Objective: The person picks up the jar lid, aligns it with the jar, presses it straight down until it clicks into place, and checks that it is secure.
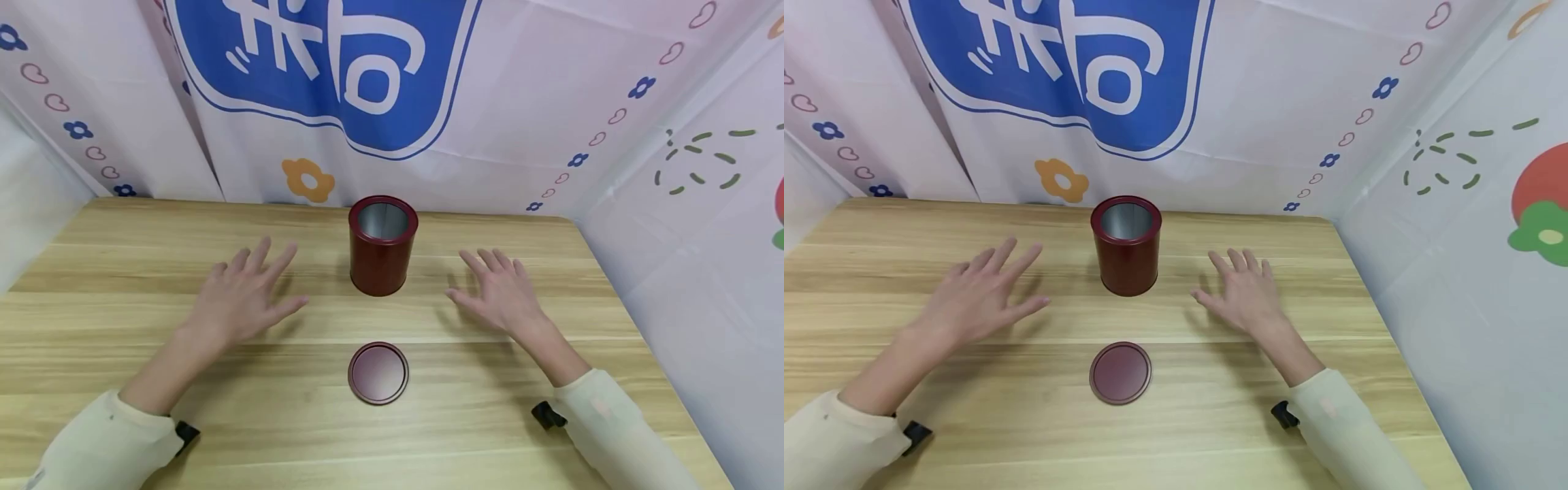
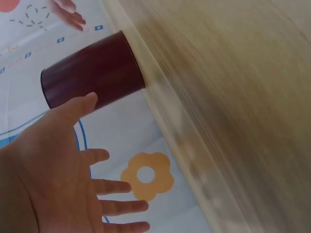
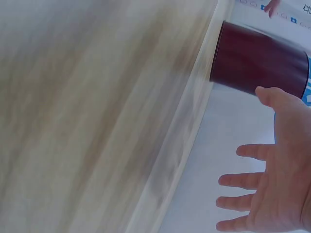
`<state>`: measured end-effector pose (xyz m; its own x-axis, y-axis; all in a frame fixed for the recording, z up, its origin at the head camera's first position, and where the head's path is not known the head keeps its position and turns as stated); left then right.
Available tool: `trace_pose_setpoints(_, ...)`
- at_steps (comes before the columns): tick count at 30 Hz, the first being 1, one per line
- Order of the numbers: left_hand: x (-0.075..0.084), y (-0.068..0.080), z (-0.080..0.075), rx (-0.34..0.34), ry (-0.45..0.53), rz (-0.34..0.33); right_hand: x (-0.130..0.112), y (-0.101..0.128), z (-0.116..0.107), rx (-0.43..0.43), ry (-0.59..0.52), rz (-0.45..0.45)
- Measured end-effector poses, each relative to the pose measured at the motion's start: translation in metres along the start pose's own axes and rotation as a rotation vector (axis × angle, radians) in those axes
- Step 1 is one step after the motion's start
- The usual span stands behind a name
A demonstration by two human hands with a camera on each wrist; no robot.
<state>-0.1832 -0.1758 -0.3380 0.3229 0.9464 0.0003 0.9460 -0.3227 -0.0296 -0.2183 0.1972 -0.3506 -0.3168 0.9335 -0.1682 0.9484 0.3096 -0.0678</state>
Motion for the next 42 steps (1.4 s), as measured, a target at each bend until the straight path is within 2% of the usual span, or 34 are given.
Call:
trace_pose_setpoints(5, 0.010, 0.001, -0.005, 0.011, 0.038, 0.035, -0.011, 0.003, -0.004, 0.040, -0.001, -0.037)
trace_pose_setpoints(12, 0.023, 0.000, -0.008, 0.056, 0.144, 0.084, -0.023, 0.005, -0.006, 0.068, -0.025, -0.067)
trace_pose_setpoints(19, 0.034, -0.004, -0.002, -0.014, 0.281, 0.082, -0.032, 0.006, 0.001, -0.063, -0.188, -0.025)
trace_pose_setpoints(30, 0.051, -0.005, 0.002, -0.132, 0.445, 0.116, -0.049, 0.012, 0.018, -0.178, -0.356, -0.055)
trace_pose_setpoints(35, 0.061, -0.005, 0.006, -0.171, 0.474, 0.132, -0.055, 0.014, 0.024, -0.237, -0.417, -0.052)
trace_pose_setpoints(42, 0.071, -0.008, 0.012, -0.179, 0.508, 0.155, -0.063, 0.017, 0.029, -0.316, -0.492, -0.068)
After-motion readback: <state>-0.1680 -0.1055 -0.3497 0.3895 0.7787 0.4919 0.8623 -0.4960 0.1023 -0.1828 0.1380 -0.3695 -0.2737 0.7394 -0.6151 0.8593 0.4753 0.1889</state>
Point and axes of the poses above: each hand's wrist, its own y-axis away from the middle knuckle, its own z-axis out of the palm, x = y × z, the point moved 5 cm from there along -y, towards the middle knuckle, and after that the axes turned 2 degrees about -y, right-handed, at the moved point
